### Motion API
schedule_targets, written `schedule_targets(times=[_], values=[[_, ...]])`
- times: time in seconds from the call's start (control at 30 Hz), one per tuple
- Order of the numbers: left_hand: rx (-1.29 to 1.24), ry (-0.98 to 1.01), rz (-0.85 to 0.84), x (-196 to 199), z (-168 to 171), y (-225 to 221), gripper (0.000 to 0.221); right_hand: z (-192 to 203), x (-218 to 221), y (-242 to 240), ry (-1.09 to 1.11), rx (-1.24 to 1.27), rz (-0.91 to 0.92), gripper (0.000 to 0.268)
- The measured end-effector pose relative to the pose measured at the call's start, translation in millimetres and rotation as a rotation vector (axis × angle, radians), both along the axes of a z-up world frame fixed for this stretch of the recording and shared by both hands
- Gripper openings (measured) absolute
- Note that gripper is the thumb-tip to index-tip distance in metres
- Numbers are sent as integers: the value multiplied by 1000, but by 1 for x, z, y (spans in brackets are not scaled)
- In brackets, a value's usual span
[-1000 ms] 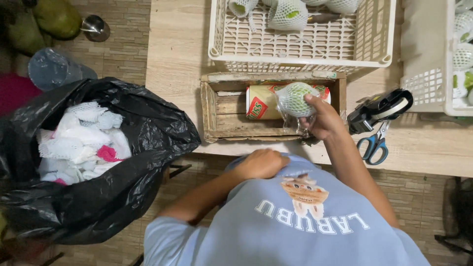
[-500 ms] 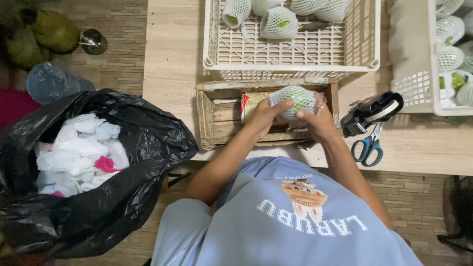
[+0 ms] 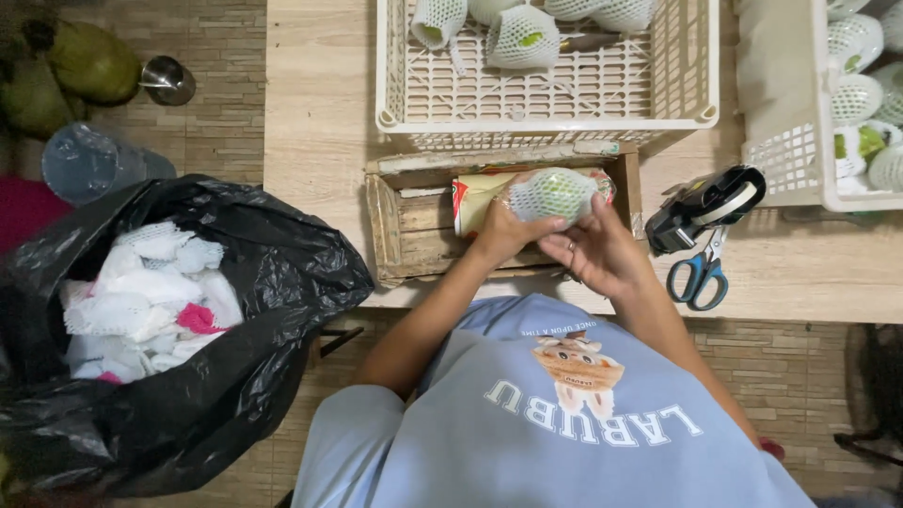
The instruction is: Wrapping guavas in protective foam sleeves, placing them in plastic bags, and sealing them with tape.
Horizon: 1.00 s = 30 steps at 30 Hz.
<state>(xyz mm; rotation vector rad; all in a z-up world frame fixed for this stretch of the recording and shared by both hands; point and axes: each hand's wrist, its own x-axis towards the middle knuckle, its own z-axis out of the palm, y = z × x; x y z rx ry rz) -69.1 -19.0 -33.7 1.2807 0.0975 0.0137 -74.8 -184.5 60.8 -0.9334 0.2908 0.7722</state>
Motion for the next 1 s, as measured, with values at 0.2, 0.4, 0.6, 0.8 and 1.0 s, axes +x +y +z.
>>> schedule_targets(times=[0.2,0.4,0.6,0.8,1.0], values=[[80,-134,-82,-25,13,4,98,-69,17,1,190,131,-107,63],[-366,265,12,-68,48,-1,62,-74,8,20,-217,264,-266,49],[-759,499,-77,-46,61,0,60,-73,15,4,-446,203,-173,76],[-664,475,91,-45,69,-9,53,42,3,-81,-826,-746,383,78],[-571,515,13,-48,85,-11,86,-110,-19,-239,-67,-1712,437,52]])
